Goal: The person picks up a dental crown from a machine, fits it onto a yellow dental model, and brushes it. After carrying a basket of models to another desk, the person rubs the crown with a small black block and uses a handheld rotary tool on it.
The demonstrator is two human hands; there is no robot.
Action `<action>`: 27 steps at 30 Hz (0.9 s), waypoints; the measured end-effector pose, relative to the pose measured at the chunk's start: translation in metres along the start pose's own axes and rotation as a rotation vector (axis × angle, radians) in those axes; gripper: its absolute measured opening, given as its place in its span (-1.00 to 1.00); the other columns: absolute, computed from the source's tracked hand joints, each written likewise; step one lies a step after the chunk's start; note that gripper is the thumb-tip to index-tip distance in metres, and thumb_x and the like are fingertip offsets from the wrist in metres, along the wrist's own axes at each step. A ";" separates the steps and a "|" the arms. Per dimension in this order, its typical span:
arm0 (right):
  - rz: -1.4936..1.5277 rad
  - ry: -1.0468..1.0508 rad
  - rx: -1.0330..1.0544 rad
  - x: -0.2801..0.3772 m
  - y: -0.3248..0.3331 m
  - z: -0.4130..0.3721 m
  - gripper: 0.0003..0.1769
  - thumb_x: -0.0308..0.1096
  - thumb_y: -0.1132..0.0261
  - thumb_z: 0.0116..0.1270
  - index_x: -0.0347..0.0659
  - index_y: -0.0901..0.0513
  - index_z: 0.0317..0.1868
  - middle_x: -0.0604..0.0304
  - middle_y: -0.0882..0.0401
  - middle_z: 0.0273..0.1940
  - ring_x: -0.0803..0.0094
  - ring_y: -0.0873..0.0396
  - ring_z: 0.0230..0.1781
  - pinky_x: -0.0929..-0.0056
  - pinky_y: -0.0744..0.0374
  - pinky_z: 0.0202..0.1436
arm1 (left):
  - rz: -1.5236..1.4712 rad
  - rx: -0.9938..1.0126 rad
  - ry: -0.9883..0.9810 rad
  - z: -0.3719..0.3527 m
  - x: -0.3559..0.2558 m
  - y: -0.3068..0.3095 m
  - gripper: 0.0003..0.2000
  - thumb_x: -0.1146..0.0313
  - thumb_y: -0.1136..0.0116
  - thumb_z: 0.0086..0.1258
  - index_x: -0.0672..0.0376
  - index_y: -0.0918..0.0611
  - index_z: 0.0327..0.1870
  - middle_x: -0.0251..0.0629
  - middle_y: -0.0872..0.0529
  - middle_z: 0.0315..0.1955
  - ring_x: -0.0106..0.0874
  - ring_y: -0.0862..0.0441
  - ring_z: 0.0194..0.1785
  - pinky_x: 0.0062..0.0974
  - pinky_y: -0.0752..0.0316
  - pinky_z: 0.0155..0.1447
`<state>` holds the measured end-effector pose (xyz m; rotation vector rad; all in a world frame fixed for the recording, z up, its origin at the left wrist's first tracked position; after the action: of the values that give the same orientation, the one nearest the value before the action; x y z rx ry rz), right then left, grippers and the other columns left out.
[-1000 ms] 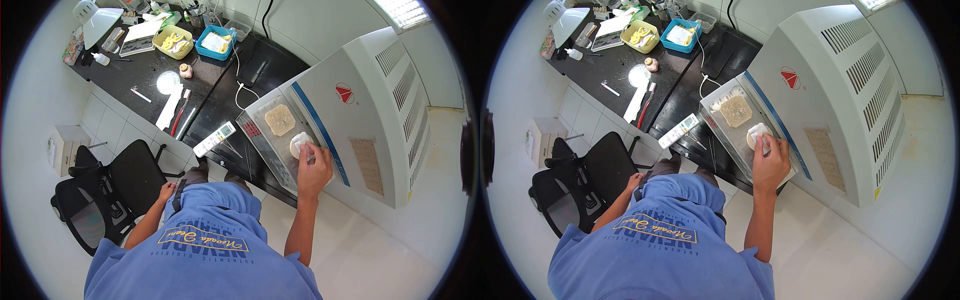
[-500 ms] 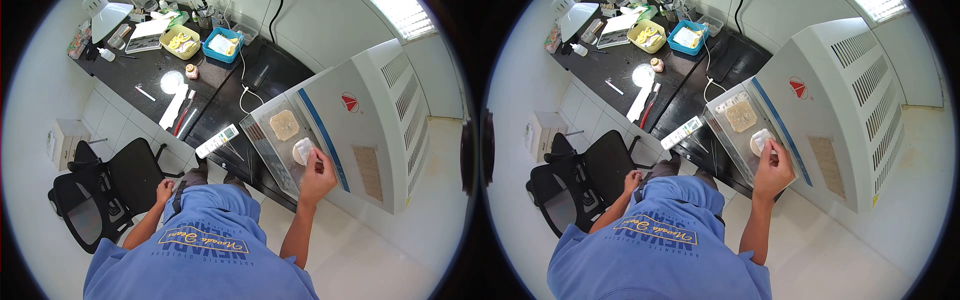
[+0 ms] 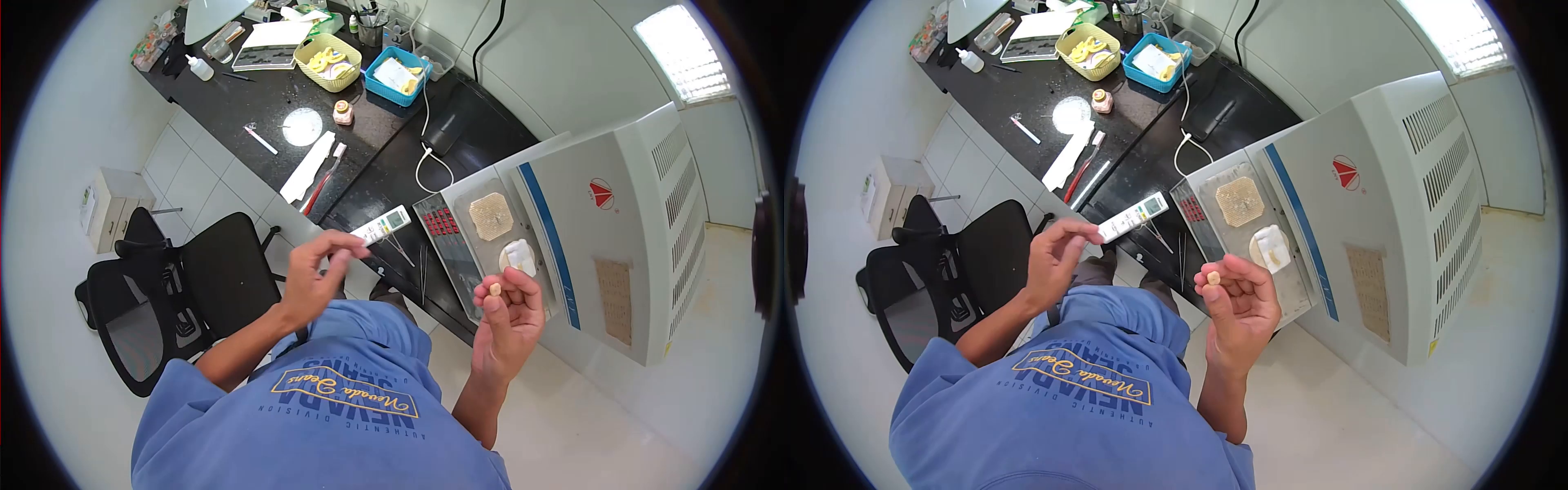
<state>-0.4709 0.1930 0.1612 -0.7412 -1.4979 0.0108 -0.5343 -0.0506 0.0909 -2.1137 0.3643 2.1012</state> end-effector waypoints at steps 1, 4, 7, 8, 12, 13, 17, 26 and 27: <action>-0.066 0.026 0.017 0.001 -0.004 -0.001 -0.64 -0.64 -0.43 0.27 -0.40 -0.59 0.06 -0.01 -0.71 -0.11 0.36 -0.73 -0.18 0.46 -0.72 0.00 | 0.000 -0.005 0.000 0.005 -0.015 -0.006 -0.82 0.53 -0.06 0.53 0.34 -0.66 0.03 -0.20 -0.77 -0.16 -0.48 -0.72 -0.08 -0.49 -0.58 0.05; -0.226 0.069 0.047 0.000 -0.014 -0.004 -0.66 -0.68 -0.43 0.25 -0.38 -0.63 0.03 -0.01 -0.71 -0.11 0.38 -0.72 -0.17 0.49 -0.70 0.00 | -0.092 0.115 -0.006 0.017 -0.059 -0.028 -0.82 0.52 -0.14 0.50 0.36 -0.66 0.03 -0.21 -0.77 -0.15 -0.52 -0.72 -0.11 -0.53 -0.60 0.02; -0.397 0.218 0.122 -0.002 -0.029 -0.007 -0.70 -0.71 -0.43 0.23 -0.37 -0.67 -0.02 -0.01 -0.71 -0.10 0.39 -0.71 -0.17 0.50 -0.68 -0.02 | -0.308 0.189 0.141 0.022 -0.080 -0.040 -0.82 0.49 -0.24 0.47 0.36 -0.66 0.00 -0.23 -0.76 -0.17 -0.57 -0.71 -0.14 -0.58 -0.62 -0.01; -0.394 0.217 0.127 -0.003 -0.034 -0.007 -0.70 -0.71 -0.43 0.23 -0.37 -0.67 -0.02 -0.01 -0.71 -0.10 0.39 -0.71 -0.17 0.50 -0.68 -0.02 | -0.358 0.249 0.193 0.025 -0.084 -0.042 -0.82 0.51 -0.26 0.46 0.36 -0.65 0.01 -0.22 -0.74 -0.14 -0.55 -0.72 -0.09 -0.57 -0.64 0.03; -0.713 0.442 0.202 -0.001 -0.057 -0.011 -0.68 -0.74 -0.44 0.19 -0.36 -0.68 -0.04 -0.03 -0.72 -0.13 0.38 -0.71 -0.17 0.49 -0.68 -0.02 | -0.472 0.293 0.260 0.026 -0.084 -0.036 -0.83 0.54 -0.30 0.43 0.36 -0.65 -0.02 -0.22 -0.72 -0.12 -0.52 -0.72 -0.04 -0.55 -0.66 0.07; -0.796 0.494 0.206 -0.001 -0.064 -0.012 -0.65 -0.75 -0.44 0.19 -0.37 -0.66 0.00 -0.04 -0.73 -0.14 0.37 -0.72 -0.17 0.48 -0.68 -0.02 | -0.492 0.285 0.260 0.026 -0.083 -0.032 -0.84 0.55 -0.30 0.42 0.37 -0.66 -0.05 -0.20 -0.72 -0.12 -0.51 -0.72 -0.04 -0.54 -0.66 0.08; -0.642 0.433 0.163 -0.013 -0.078 -0.018 -0.57 -0.74 -0.39 0.24 -0.38 -0.56 0.12 0.02 -0.69 -0.13 0.37 -0.71 -0.10 0.46 -0.67 0.02 | -0.512 0.284 0.223 0.025 -0.080 -0.015 -0.88 0.58 -0.30 0.41 0.36 -0.68 -0.09 -0.18 -0.72 -0.14 -0.49 -0.71 -0.04 -0.52 -0.67 0.08; -0.734 0.572 0.177 -0.022 -0.111 -0.024 -0.58 -0.75 -0.47 0.16 -0.41 -0.61 0.04 -0.02 -0.75 -0.22 0.36 -0.75 -0.21 0.49 -0.68 -0.12 | -0.596 0.283 0.001 0.025 -0.076 0.020 -0.90 0.67 -0.26 0.39 0.32 -0.68 -0.14 -0.15 -0.67 -0.14 -0.46 -0.70 -0.06 -0.50 -0.69 0.07; -0.782 0.593 0.191 -0.022 -0.115 -0.024 -0.62 -0.72 -0.49 0.14 -0.39 -0.65 -0.01 0.00 -0.74 -0.22 0.37 -0.73 -0.23 0.51 -0.66 -0.17 | -0.605 0.277 -0.007 0.025 -0.077 0.024 -0.90 0.67 -0.26 0.39 0.33 -0.68 -0.15 -0.14 -0.66 -0.13 -0.46 -0.70 -0.05 -0.50 -0.69 0.07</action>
<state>-0.5011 0.0826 0.1951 0.0442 -1.1024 -0.5982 -0.5649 -0.0611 0.1692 -1.7659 0.0009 1.6043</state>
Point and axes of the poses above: each hand's wrist, its own z-axis towards the middle knuckle, its own y-axis out of the back of the hand, x = y × z, the point moved 3 cm from there along z, towards the middle knuckle
